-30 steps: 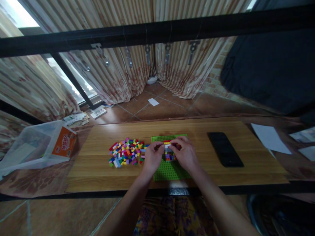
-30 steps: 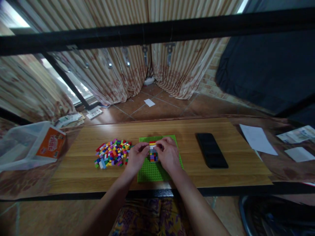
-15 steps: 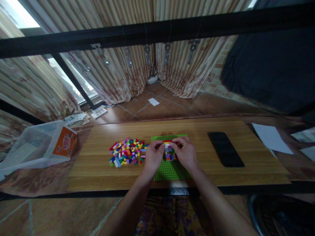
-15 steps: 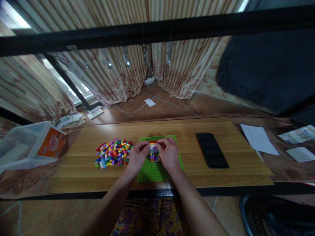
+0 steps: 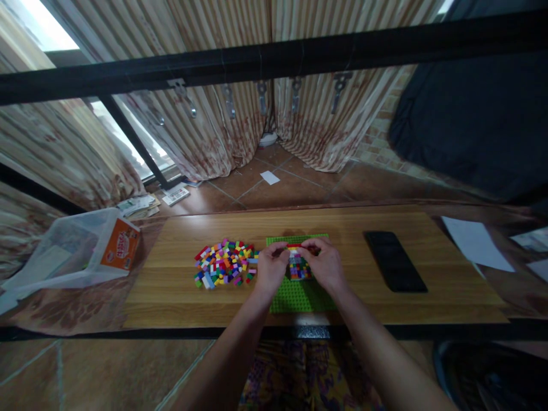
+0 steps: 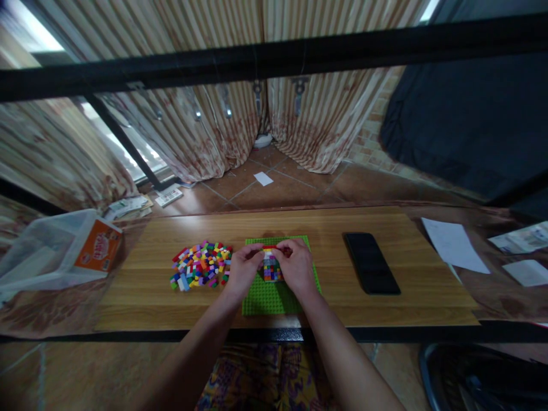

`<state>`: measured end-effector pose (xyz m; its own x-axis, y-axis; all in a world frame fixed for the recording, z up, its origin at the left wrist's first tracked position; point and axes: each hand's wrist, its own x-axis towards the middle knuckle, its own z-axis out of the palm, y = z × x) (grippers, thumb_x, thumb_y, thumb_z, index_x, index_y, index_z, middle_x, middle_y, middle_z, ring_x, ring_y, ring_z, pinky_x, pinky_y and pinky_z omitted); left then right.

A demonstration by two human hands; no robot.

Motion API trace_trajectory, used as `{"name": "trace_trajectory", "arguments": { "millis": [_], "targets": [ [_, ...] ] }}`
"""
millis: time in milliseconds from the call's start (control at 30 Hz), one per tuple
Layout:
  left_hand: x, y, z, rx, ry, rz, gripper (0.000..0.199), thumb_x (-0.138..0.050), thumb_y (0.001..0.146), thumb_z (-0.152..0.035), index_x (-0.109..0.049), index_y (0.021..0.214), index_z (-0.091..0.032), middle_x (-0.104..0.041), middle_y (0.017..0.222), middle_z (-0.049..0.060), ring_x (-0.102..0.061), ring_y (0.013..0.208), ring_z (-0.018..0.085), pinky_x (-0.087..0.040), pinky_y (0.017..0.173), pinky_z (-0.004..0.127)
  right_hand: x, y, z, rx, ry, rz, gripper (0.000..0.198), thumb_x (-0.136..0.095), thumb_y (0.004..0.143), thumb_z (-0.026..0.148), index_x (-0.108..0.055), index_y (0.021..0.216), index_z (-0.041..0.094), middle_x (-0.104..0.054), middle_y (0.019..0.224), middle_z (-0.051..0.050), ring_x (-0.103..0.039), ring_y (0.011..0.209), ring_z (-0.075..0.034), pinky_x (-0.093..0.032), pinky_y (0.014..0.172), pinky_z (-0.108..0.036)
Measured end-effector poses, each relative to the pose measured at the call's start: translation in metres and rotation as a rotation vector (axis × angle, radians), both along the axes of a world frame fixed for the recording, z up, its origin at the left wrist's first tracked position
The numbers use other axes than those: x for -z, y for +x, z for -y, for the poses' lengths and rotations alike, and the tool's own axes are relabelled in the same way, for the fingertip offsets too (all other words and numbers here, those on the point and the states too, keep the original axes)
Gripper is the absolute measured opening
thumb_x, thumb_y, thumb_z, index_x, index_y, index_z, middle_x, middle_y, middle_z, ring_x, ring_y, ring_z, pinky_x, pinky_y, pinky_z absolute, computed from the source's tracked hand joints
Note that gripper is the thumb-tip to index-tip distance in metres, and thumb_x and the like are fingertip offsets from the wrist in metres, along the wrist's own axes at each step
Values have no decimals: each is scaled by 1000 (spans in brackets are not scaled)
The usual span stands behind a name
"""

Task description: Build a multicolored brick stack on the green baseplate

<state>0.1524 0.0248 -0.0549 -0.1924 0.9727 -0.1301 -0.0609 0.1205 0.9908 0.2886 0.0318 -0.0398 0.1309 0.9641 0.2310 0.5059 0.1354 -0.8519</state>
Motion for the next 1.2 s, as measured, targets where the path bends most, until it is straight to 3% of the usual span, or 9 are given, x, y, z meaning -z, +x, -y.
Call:
{"name": "trace_trajectory", "arguments": {
  "millis": [167,367,600,833,1033,1200],
  "targets": [
    [0,-2,-1,8,25,-35,23,-62,70,-22,-70,89,-14,-65,66,0,-56,56,11,-45,54,22,0,4,2,-13,-13,-86,21,-64,74,40,-68,75,19,-64,80,-4,-59,72,-18,-48,72,-34],
    [-6,-3,-4,14,65,-126,23,-58,79,-32,-71,87,-15,-68,72,2,-60,62,13,-48,60,25,7,19,17,146,10,-249,28,-62,78,44,-68,80,17,-68,78,-6,-61,72,-20,-49,70,-34],
    [-8,6,-3,11,78,-306,13,-65,76,-25,-73,80,-16,-71,80,6,-62,73,17,-49,73,31,12,24,50,146,-24,-189,29,-62,78,45,-68,81,17,-69,81,-7,-63,75,-21,-49,73,-35],
    [-12,11,1,-46,76,-393,12,-64,78,-24,-72,83,-16,-70,81,7,-62,76,18,-50,76,32,19,26,53,128,-1,-55,34,-60,80,48,-69,87,17,-68,88,-10,-63,81,-23,-49,78,-38],
    [-17,-2,31,-59,149,-433,23,-58,84,-29,-69,100,-16,-67,90,8,-60,72,16,-49,68,29,23,29,59,66,-15,106,43,-58,80,54,-69,102,19,-66,103,-11,-61,94,-26,-46,87,-42],
    [-19,-54,73,-101,209,-479,18,-55,85,-23,-67,97,-19,-64,87,5,-58,72,14,-47,66,26,22,29,65,48,19,171,46,-55,82,57,-68,103,19,-65,102,-11,-61,93,-25,-47,85,-41]
  ]
}}
